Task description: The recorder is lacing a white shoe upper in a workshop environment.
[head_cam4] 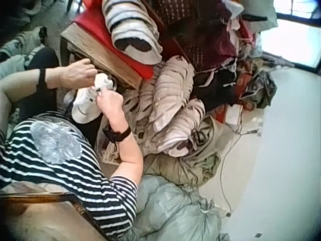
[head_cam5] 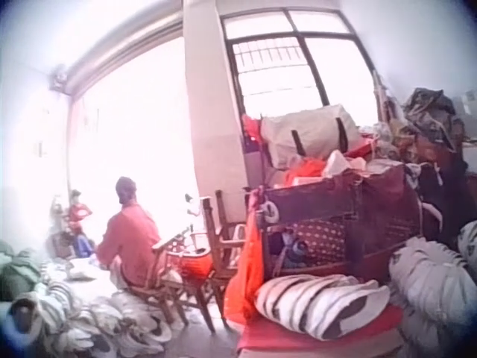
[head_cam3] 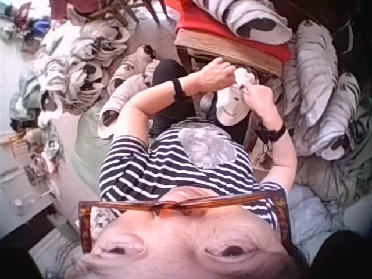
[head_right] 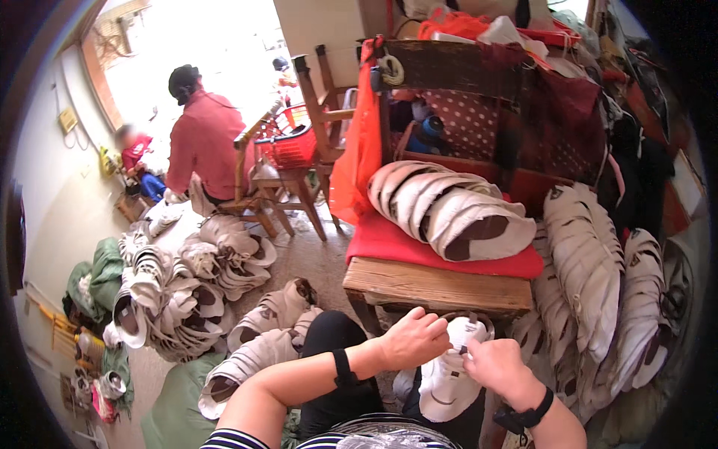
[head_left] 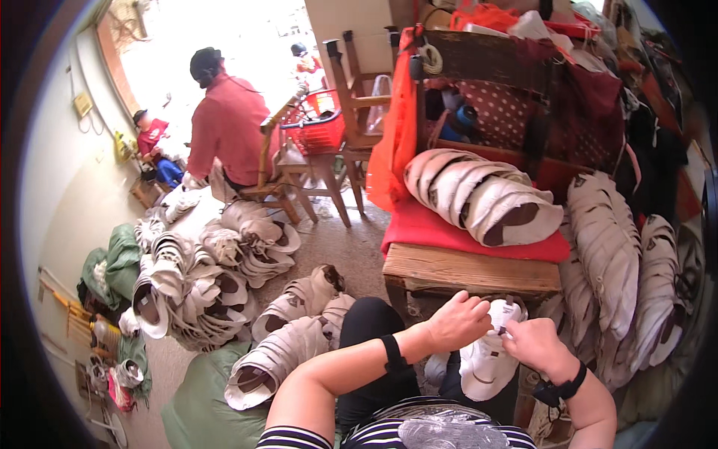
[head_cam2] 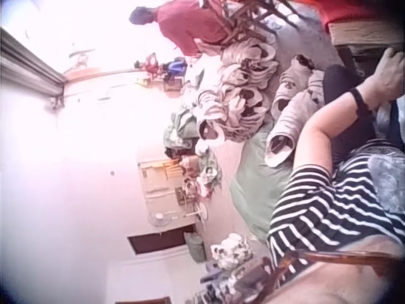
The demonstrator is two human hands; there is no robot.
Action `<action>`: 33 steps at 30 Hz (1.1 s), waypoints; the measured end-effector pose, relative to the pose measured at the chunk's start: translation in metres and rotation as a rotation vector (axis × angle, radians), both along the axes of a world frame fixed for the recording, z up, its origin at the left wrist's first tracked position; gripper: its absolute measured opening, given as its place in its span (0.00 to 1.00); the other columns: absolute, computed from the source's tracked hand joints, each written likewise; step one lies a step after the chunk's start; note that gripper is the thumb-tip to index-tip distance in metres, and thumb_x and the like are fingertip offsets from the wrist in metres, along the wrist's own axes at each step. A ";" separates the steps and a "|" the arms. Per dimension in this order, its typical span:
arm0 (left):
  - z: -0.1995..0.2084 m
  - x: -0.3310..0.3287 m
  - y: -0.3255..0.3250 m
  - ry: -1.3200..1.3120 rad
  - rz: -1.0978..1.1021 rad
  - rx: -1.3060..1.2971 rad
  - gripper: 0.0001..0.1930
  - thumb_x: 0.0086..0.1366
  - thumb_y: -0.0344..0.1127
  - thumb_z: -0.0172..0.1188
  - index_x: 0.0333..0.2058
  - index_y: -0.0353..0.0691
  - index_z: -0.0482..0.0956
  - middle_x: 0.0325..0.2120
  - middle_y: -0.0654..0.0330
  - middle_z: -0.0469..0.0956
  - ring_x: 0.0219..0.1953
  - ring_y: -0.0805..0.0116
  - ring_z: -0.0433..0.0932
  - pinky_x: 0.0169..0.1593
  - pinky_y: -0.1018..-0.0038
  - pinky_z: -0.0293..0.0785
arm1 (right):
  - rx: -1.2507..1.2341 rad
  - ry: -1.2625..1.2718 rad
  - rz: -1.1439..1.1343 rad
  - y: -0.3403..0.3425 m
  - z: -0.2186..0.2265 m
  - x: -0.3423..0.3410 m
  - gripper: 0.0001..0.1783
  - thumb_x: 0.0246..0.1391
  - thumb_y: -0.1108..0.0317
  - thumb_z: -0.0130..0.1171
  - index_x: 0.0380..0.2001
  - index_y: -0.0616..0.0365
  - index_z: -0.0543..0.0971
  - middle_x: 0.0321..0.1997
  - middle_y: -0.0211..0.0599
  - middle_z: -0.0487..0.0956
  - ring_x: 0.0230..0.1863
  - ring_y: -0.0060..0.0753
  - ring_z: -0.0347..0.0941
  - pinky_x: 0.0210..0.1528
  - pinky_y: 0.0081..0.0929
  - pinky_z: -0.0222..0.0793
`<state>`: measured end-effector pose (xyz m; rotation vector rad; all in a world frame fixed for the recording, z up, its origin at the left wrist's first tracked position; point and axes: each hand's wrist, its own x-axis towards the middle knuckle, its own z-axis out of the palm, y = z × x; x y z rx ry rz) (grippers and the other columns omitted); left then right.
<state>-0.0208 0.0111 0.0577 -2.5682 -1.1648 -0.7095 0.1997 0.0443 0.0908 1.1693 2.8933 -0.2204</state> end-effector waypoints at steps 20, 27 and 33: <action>-0.027 -0.015 -0.016 -1.720 0.173 -1.343 0.17 0.72 0.43 0.52 0.31 0.37 0.82 0.19 0.72 0.66 0.22 0.82 0.60 0.30 0.81 0.60 | -0.502 0.605 -0.371 0.009 -0.026 0.015 0.14 0.58 0.57 0.57 0.28 0.58 0.77 0.21 0.38 0.77 0.23 0.36 0.75 0.28 0.34 0.69; -0.025 -0.006 -0.025 -1.668 0.137 -1.331 0.18 0.73 0.44 0.51 0.34 0.35 0.82 0.18 0.74 0.63 0.22 0.83 0.57 0.28 0.82 0.54 | -0.157 0.388 -0.200 -0.009 -0.021 0.009 0.13 0.54 0.59 0.61 0.34 0.57 0.74 0.25 0.43 0.79 0.29 0.49 0.78 0.30 0.41 0.71; -0.026 0.001 -0.026 -1.666 0.145 -1.390 0.17 0.72 0.43 0.51 0.36 0.36 0.82 0.21 0.72 0.70 0.23 0.84 0.60 0.29 0.83 0.57 | 0.020 0.201 -0.193 -0.015 -0.024 0.004 0.12 0.52 0.61 0.61 0.30 0.58 0.72 0.23 0.45 0.78 0.27 0.49 0.78 0.27 0.40 0.73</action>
